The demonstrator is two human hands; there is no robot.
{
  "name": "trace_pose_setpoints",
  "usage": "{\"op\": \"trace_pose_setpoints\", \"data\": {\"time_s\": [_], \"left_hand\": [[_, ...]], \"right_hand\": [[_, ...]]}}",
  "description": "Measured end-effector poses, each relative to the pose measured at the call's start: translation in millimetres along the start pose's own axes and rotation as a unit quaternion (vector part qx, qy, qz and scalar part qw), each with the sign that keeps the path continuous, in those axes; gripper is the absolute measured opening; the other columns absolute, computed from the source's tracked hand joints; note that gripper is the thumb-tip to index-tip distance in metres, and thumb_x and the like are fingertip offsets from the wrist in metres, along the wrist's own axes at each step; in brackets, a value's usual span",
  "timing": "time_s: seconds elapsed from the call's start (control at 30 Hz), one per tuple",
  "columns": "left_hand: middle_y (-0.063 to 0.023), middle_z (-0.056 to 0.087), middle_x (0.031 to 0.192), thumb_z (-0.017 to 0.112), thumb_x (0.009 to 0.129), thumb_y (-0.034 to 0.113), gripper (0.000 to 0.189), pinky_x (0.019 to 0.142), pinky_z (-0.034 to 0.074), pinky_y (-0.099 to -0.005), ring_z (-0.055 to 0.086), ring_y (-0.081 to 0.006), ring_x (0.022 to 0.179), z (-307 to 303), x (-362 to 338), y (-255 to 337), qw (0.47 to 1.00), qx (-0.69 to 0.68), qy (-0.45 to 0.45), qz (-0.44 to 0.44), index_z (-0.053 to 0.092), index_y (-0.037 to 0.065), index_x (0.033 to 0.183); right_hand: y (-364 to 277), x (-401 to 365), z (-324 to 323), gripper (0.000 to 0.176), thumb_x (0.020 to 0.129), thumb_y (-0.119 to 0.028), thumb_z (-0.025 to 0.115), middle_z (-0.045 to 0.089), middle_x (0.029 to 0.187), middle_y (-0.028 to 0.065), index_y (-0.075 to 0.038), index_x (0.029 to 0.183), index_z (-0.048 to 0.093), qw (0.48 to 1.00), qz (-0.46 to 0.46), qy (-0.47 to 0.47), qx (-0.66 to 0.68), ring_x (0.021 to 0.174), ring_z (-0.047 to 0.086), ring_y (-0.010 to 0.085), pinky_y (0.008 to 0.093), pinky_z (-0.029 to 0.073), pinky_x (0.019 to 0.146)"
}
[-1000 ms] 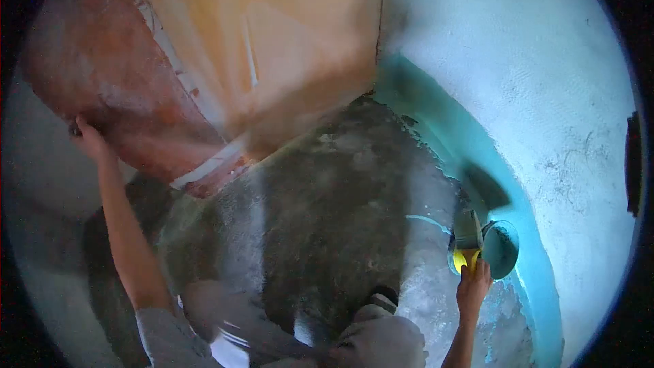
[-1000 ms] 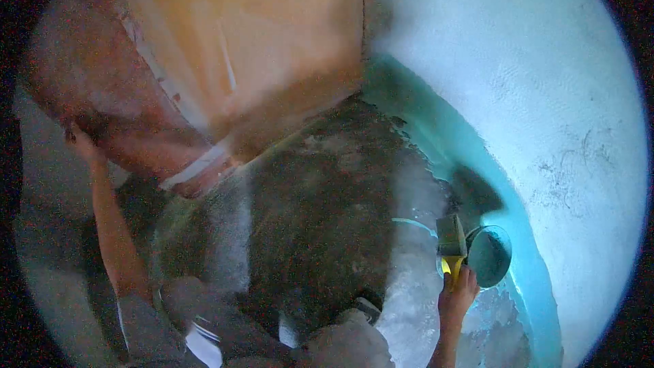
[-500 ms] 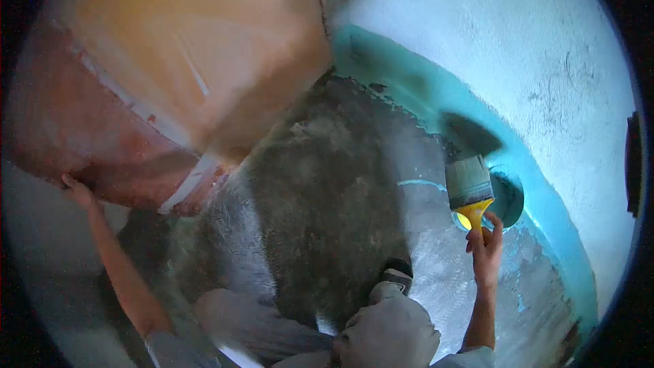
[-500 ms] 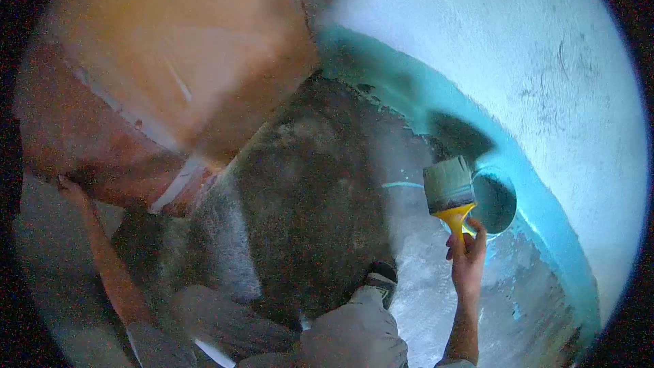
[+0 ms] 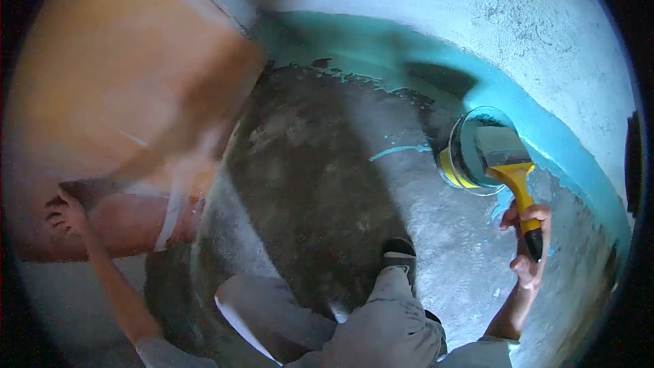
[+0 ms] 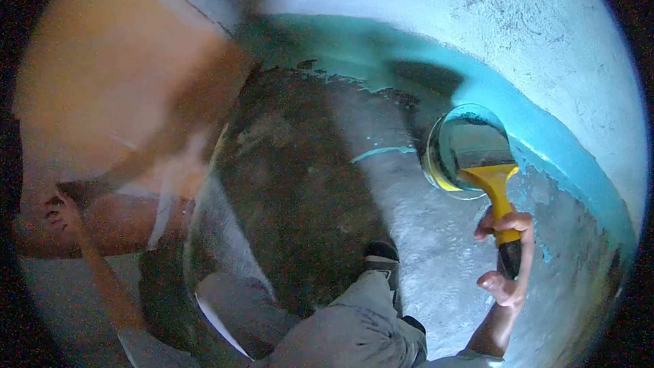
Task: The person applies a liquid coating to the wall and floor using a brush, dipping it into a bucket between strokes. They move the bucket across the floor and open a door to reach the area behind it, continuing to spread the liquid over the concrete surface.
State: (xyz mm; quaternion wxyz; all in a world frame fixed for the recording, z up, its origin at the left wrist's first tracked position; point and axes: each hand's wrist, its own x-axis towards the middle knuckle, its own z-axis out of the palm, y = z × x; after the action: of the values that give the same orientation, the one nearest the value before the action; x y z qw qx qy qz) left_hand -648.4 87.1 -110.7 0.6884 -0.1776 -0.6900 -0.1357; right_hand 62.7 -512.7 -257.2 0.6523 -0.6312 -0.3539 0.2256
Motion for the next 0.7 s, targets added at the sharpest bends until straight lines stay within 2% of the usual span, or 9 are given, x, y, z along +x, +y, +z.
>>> {"op": "trace_pose_setpoints", "data": {"time_s": [0.03, 0.13, 0.2, 0.27, 0.47, 0.57, 0.7], "left_hand": [[-0.0328, 0.028, 0.147, 0.045, 0.09, 0.067, 0.085, 0.104, 0.035, -0.0583, 0.036, -0.0522, 0.129, 0, -2, 11, 0.999, 0.031, -0.017, 0.012, 0.033, 0.003, 0.145], [-0.0324, 0.028, 0.147, 0.044, 0.091, 0.067, 0.085, 0.104, 0.035, -0.0584, 0.035, -0.0518, 0.13, -3, 4, 28, 0.997, 0.05, -0.049, 0.034, 0.032, 0.003, 0.146], [-0.0321, 0.027, 0.148, 0.043, 0.091, 0.067, 0.085, 0.104, 0.034, -0.0585, 0.035, -0.0515, 0.13, -8, 8, 34, 0.996, 0.041, -0.058, 0.046, 0.031, 0.003, 0.146], [-0.0318, 0.027, 0.148, 0.043, 0.091, 0.067, 0.085, 0.104, 0.034, -0.0586, 0.034, -0.0513, 0.131, -12, 11, 36, 0.996, 0.029, -0.061, 0.054, 0.031, 0.003, 0.146], [-0.0309, 0.026, 0.149, 0.041, 0.092, 0.066, 0.084, 0.105, 0.032, -0.0589, 0.033, -0.0504, 0.132, -34, 21, 42, 0.996, -0.022, -0.05, 0.076, 0.03, 0.003, 0.147], [-0.0305, 0.025, 0.15, 0.04, 0.092, 0.066, 0.084, 0.105, 0.032, -0.059, 0.032, -0.05, 0.133, -42, 25, 42, 0.994, -0.057, -0.042, 0.085, 0.029, 0.003, 0.147], [-0.0299, 0.025, 0.15, 0.039, 0.092, 0.066, 0.084, 0.106, 0.031, -0.0592, 0.031, -0.0495, 0.134, -57, 23, 47, 0.986, -0.127, -0.03, 0.104, 0.028, 0.004, 0.148]], "right_hand": [[3, -1, -13, 0.078, 0.068, -0.064, 0.079, 0.051, 0.097, 0.0117, -0.007, 0.111, 0.047, 0.998, -0.009, 0.007, -0.066, 0.085, 0.052, 0.0208, 0.0346, 0.042, 0.075], [-1, 4, -27, 0.067, 0.078, -0.066, 0.069, 0.051, 0.09, 0.0093, -0.005, 0.099, 0.051, 0.985, -0.013, 0.082, -0.154, 0.078, 0.05, 0.0184, 0.0321, 0.04, 0.071], [1, 12, -28, 0.054, 0.089, -0.056, 0.061, 0.051, 0.078, 0.0065, -0.004, 0.099, 0.054, 0.973, -0.029, 0.142, -0.179, 0.069, 0.05, 0.0156, 0.0292, 0.039, 0.064], [8, 16, -31, 0.043, 0.092, -0.045, 0.058, 0.052, 0.076, 0.0058, -0.003, 0.102, 0.055, 0.972, -0.008, 0.155, -0.176, 0.067, 0.05, 0.0139, 0.0279, 0.039, 0.062], [20, 27, -32, 0.032, 0.093, -0.031, 0.056, 0.054, 0.076, 0.0061, -0.002, 0.105, 0.055, 0.977, 0.013, 0.154, -0.146, 0.067, 0.05, 0.0126, 0.028, 0.04, 0.061], [24, 28, -32, 0.033, 0.092, -0.03, 0.056, 0.055, 0.078, 0.0072, -0.001, 0.108, 0.055, 0.978, 0.024, 0.153, -0.14, 0.067, 0.051, 0.0138, 0.0286, 0.041, 0.062], [35, 25, -31, 0.029, 0.091, -0.022, 0.059, 0.056, 0.082, 0.0102, 0.0, 0.11, 0.055, 0.968, 0.037, 0.217, -0.118, 0.069, 0.055, 0.0168, 0.0298, 0.045, 0.061]]}}
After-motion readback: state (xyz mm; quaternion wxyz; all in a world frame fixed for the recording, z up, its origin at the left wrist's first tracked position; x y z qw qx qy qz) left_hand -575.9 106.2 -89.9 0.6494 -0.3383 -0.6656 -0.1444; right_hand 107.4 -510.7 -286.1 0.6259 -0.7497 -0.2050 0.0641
